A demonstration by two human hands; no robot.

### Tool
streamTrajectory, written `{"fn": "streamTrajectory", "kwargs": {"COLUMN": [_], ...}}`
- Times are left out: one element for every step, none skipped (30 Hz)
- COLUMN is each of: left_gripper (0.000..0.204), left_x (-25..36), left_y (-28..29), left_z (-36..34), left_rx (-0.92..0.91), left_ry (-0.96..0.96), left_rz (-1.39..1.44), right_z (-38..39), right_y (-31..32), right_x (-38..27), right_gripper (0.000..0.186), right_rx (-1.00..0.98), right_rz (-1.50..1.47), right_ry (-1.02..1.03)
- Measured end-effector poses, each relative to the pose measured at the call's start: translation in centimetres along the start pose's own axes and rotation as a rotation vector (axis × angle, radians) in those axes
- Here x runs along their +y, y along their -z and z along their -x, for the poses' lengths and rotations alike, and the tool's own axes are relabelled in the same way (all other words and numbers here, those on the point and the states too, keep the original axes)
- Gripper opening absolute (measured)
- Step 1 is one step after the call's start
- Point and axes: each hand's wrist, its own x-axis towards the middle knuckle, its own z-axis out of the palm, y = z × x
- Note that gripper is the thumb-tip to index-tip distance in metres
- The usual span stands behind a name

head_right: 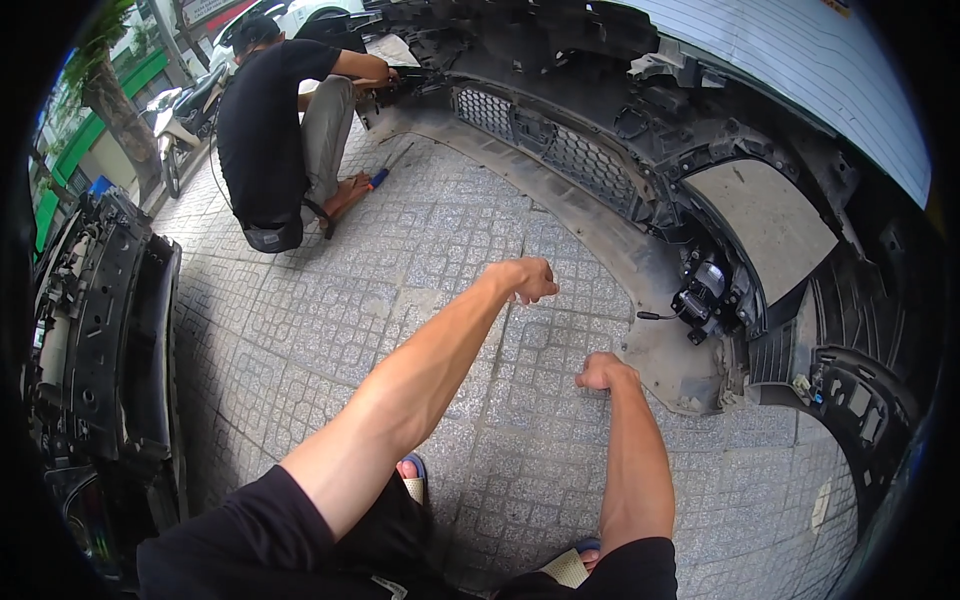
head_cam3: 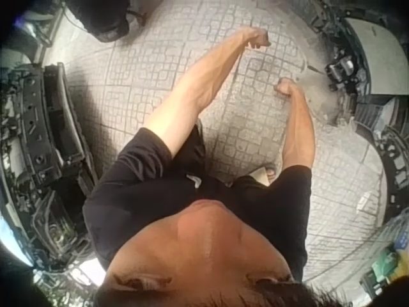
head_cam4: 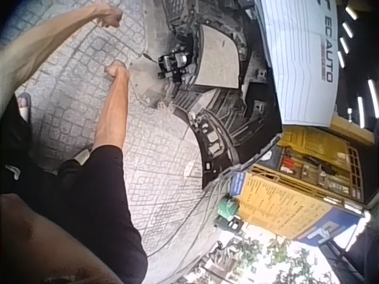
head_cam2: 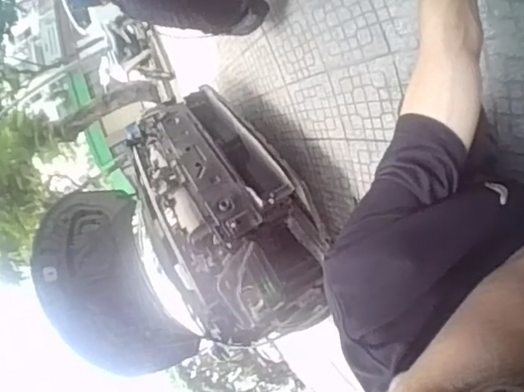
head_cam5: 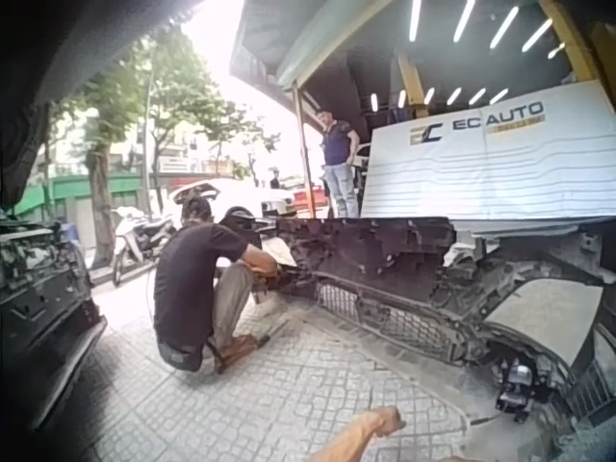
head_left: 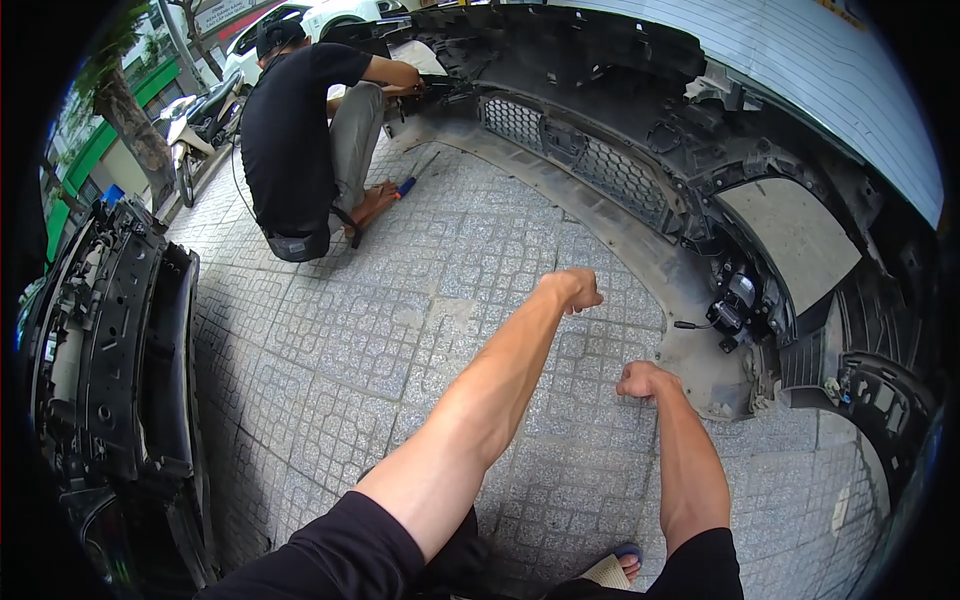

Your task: Inspecting and preparing a car bumper for repair or installation.

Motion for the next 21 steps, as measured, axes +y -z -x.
{"fn": "streamTrajectory", "kwargs": {"left_gripper": [0.042,0.042,0.042,0.042,0.042,0.042,0.044,0.047,0.047,0.048,0.048,0.048,0.043,0.041,0.041,0.041,0.04,0.04,0.04,0.039,0.039], "left_x": [0.1,0.2,0.3,0.2,0.3,0.1,-0.1,-0.3,-0.2,-0.1,0.0,0.1,0.3,0.4,0.4,0.4,0.4,0.3,0.2,0.1,0.2], "left_y": [-0.1,-0.1,-0.2,-0.3,-0.2,0.0,0.2,0.3,0.3,0.3,0.3,0.2,0.2,0.1,0.0,0.0,0.1,0.1,0.1,0.1,0.1], "left_z": [0.0,0.0,0.3,0.5,0.6,0.5,0.3,0.1,0.2,0.4,0.5,0.5,0.5,0.5,0.4,0.3,0.2,0.2,0.2,0.2,0.1], "left_rx": [0.006,0.013,0.015,0.014,0.012,0.017,-0.032,-0.082,-0.082,-0.073,-0.065,-0.067,-0.033,0.0,-0.001,0.004,0.009,0.006,0.0,-0.006,-0.008], "left_ry": [-0.015,-0.03,-0.034,-0.034,-0.035,-0.032,-0.011,0.011,0.011,0.007,0.002,0.003,-0.006,-0.014,-0.012,-0.004,0.004,0.006,0.006,0.005,0.004], "left_rz": [0.014,0.028,0.025,0.025,0.026,0.024,0.001,-0.022,-0.023,-0.026,-0.029,-0.028,-0.003,0.022,0.024,0.026,0.028,0.03,0.027,0.025,0.026], "right_z": [-0.2,-0.4,-0.6,-0.7,-0.9,-1.1,-1.3,-1.4,-1.2,-0.8,-0.6,-0.4,-0.3,-0.3,-0.5,-0.9,-1.1,-1.0,-0.7,-0.6,-0.6], "right_y": [-0.2,-0.2,-0.4,-0.6,-0.7,-0.7,-0.7,-0.8,-0.6,-0.5,-0.5,-0.4,-0.3,-0.3,-0.3,-0.4,-0.5,-0.3,-0.1,0.0,0.0], "right_x": [0.4,0.7,0.7,0.8,0.8,0.6,0.5,0.3,0.2,0.0,-0.2,-0.1,-0.1,0.0,0.2,0.4,0.5,0.3,0.1,-0.1,0.1], "right_gripper": [0.058,0.06,0.06,0.062,0.064,0.064,0.065,0.066,0.066,0.067,0.068,0.068,0.069,0.07,0.07,0.071,0.072,0.072,0.072,0.072,0.072], "right_rx": [-0.016,-0.032,-0.027,-0.015,-0.003,0.0,-0.002,-0.004,-0.004,-0.032,-0.061,-0.064,-0.073,-0.083,-0.085,-0.072,-0.059,-0.062,-0.051,-0.039,-0.04], "right_rz": [0.003,0.007,0.005,-0.024,-0.053,-0.052,-0.058,-0.063,-0.063,-0.082,-0.101,-0.101,-0.095,-0.088,-0.087,-0.081,-0.074,-0.074,-0.044,-0.014,-0.014], "right_ry": [0.008,0.016,0.014,-0.005,-0.026,-0.021,-0.017,-0.014,-0.013,-0.027,-0.041,-0.041,-0.05,-0.059,-0.058,-0.051,-0.045,-0.045,-0.03,-0.015,-0.018]}}
